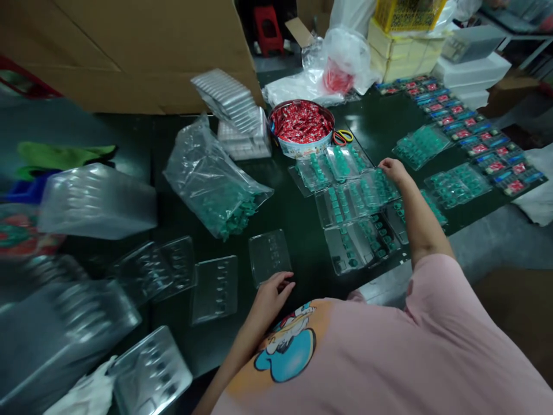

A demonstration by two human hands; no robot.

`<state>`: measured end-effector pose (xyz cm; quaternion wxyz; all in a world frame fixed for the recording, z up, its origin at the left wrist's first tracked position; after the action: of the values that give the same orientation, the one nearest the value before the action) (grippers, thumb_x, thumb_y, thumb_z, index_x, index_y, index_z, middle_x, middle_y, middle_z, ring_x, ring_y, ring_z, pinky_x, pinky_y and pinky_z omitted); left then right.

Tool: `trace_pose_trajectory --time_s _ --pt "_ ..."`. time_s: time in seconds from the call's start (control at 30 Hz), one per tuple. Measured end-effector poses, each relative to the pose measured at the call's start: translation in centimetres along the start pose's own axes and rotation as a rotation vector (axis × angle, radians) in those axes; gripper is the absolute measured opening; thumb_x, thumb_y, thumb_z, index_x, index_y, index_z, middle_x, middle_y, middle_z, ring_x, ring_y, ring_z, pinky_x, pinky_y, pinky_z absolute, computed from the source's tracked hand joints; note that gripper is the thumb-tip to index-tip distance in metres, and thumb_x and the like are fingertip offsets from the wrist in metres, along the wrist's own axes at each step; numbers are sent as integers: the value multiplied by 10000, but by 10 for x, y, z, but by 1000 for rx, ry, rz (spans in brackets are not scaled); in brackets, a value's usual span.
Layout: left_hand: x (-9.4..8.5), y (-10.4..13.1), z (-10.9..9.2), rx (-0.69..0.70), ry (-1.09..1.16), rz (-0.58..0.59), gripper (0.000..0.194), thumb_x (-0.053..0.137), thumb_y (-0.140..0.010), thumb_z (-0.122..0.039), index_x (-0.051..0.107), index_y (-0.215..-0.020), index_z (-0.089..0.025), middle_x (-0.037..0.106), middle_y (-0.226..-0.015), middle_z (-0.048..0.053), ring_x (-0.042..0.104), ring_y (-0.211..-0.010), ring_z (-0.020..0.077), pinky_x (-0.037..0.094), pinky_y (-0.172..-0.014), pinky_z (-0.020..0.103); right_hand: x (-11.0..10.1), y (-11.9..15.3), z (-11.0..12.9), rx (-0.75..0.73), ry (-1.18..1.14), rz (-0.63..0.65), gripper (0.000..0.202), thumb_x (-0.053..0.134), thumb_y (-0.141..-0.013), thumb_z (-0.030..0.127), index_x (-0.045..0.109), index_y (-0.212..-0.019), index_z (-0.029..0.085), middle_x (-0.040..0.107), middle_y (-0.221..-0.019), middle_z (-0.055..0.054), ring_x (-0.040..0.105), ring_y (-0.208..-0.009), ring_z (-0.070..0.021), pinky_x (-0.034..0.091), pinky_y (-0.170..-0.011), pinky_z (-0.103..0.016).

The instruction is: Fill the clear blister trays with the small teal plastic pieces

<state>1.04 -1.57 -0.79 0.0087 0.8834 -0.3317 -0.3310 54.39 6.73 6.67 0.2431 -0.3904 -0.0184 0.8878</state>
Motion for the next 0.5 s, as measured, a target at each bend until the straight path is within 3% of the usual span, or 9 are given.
trace_pose_trajectory --time_s 0.13,0.23,0.33,0.5 --pt "3 5 -2 48 12 18 281 566 -891 -380 694 -1081 -217 697 -1184 103 713 -871 203 596 -855 392 -2 9 10 116 156 -102 95 587 -865 198 651 -817 146 621 -743 -31 522 -688 -117 457 -792 -319" --pt "-5 14 -8 117 -47 -62 265 539 -928 -345 706 -1079 -207 689 -1210 108 689 -1003 215 558 -957 422 13 35 57 8 120 -84 148 562 -891 190 668 -994 184 663 -1001 -109 607 -882 -179 473 -892 -388" --pt "-15 20 -10 185 -225 -178 239 555 -932 -284 716 -1082 -190 684 -1224 113 569 -1246 268 449 -1099 489 61 84 131 -221 -63 107 161 551 -913 228 668 -1024 229 693 -1018 -100 647 -950 -225 514 -869 -408" --pt "3 12 -7 239 -383 -118 268 599 -893 -183 700 -1140 -158 612 -1317 153 487 -1325 314 442 -1098 517 186 198 224 -432 -139 660 229 547 -923 225 669 -1115 206 689 -1138 -93 642 -1087 -225 507 -973 -412"
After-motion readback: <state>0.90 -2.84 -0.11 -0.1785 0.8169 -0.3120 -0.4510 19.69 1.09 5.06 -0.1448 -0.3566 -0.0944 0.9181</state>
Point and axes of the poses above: each hand's wrist, its own y-axis away from the middle knuckle, its own x-axis out of the palm, z = x × y, the point moved 9 cm from there along -y, towards the middle knuckle
